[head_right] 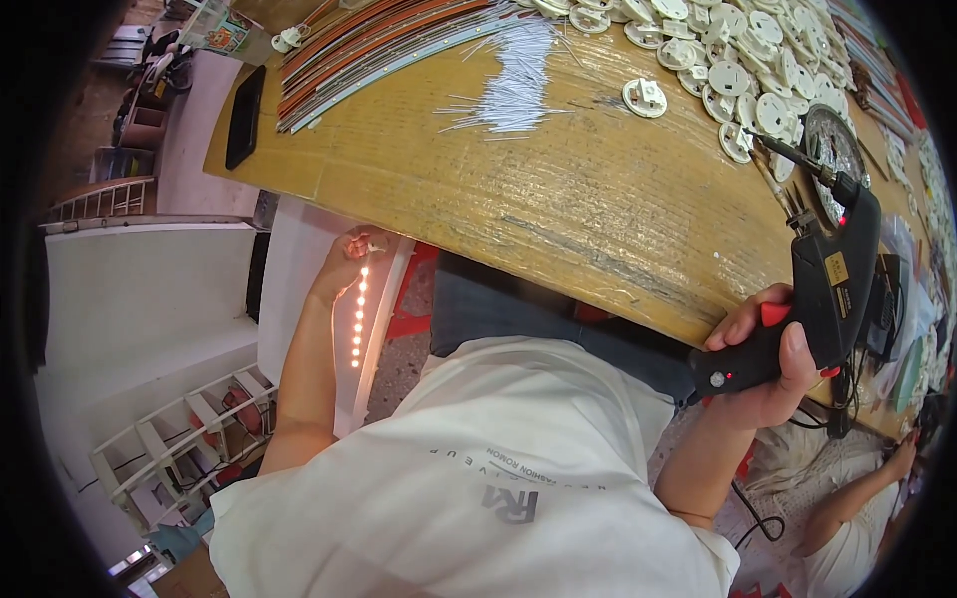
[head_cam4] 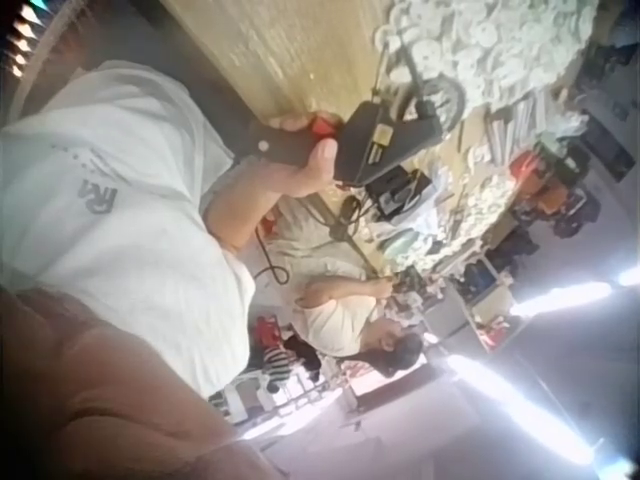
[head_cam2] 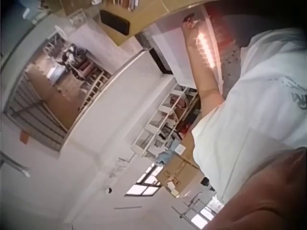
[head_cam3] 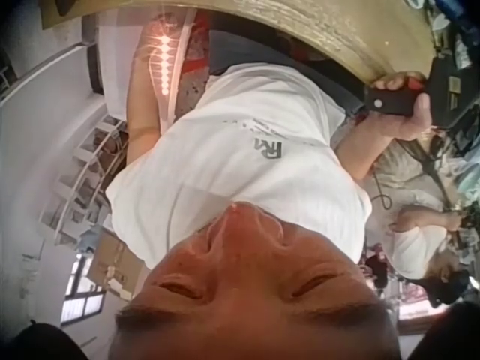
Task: Using a hot glue gun to attach small white circular plastic components onto electronic strips.
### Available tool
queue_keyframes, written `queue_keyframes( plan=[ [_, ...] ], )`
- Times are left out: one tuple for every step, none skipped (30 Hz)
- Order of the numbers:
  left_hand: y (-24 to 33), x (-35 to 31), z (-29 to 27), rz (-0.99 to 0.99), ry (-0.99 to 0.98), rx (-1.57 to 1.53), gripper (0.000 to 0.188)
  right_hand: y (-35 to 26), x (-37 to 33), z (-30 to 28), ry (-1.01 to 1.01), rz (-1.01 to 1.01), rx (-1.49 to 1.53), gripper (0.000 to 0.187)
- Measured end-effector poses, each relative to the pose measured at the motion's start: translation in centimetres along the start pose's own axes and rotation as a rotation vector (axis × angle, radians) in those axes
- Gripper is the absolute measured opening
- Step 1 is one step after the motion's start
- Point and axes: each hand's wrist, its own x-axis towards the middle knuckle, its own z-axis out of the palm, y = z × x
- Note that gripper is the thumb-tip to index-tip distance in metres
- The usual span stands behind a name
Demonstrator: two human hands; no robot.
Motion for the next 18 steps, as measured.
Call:
queue_keyframes(
  plan=[
    [0.2, 0.1, 0.4, 0.031, 0.009, 0.041, 0.044, 0.0, 0.0, 0.0, -0.01, 0.006, 0.002, 0.041],
    [0.3, 0.1, 0.8, 0.063, 0.017, 0.082, 0.047, -0.1, 0.0, 0.0, -0.008, 0.006, 0.0, 0.041],
    [0.2, 0.1, 0.7, 0.062, 0.019, 0.082, 0.047, -0.1, 0.0, 0.1, 0.0, -0.004, -0.009, 0.042],
    [0.2, 0.1, 0.6, 0.048, 0.013, 0.086, 0.048, -0.1, 0.0, 0.1, 0.008, -0.014, -0.019, 0.042],
    [0.1, 0.1, 0.6, 0.034, 0.008, 0.09, 0.05, -0.1, 0.0, 0.1, 0.008, -0.013, -0.018, 0.042],
    [0.2, 0.1, 0.8, 0.034, 0.006, 0.09, 0.05, -0.1, 0.0, -0.1, 0.008, -0.007, -0.013, 0.042],
    [0.3, 0.0, 1.2, 0.069, 0.052, 0.198, 0.046, 0.0, 0.0, -0.1, 0.01, -0.002, -0.009, 0.042],
    [0.4, -0.1, 1.4, 0.104, 0.097, 0.306, 0.043, 0.0, 0.0, -0.1, 0.012, -0.002, -0.009, 0.042],
    [0.0, -0.1, 1.2, 0.104, 0.1, 0.307, 0.043, 0.0, 0.0, 0.0, 0.01, -0.004, -0.01, 0.042],
    [-0.5, -0.2, 1.0, 0.164, 0.12, 0.452, 0.039, 0.0, 0.0, 0.0, 0.01, -0.006, -0.01, 0.041],
    [-0.9, -0.2, 0.8, 0.224, 0.139, 0.598, 0.036, 0.0, 0.0, 0.1, 0.008, -0.005, -0.008, 0.041],
    [-0.9, -0.1, 1.1, 0.226, 0.136, 0.598, 0.036, 0.0, 0.0, 0.1, 0.009, -0.002, -0.008, 0.041],
    [-0.8, 0.1, 1.4, 0.243, 0.158, 0.626, 0.033, 0.0, 0.0, 0.0, 0.01, 0.002, -0.007, 0.041],
    [-0.8, 0.2, 1.7, 0.261, 0.179, 0.655, 0.031, 0.0, -0.1, 0.0, 0.013, -0.001, -0.008, 0.041],
    [-0.9, 0.2, 1.9, 0.261, 0.179, 0.654, 0.031, 0.0, -0.1, 0.1, 0.016, -0.007, -0.008, 0.042],
    [-0.9, 0.2, 2.0, 0.261, 0.182, 0.643, 0.031, 0.0, -0.1, 0.2, 0.019, -0.014, -0.007, 0.042],
    [-0.9, 0.2, 2.2, 0.261, 0.184, 0.632, 0.031, 0.0, 0.0, 0.2, 0.018, -0.015, -0.007, 0.042],
    [-1.0, 0.3, 2.5, 0.263, 0.182, 0.632, 0.031, 0.0, 0.0, 0.2, 0.012, -0.013, -0.007, 0.042]
  ],
)
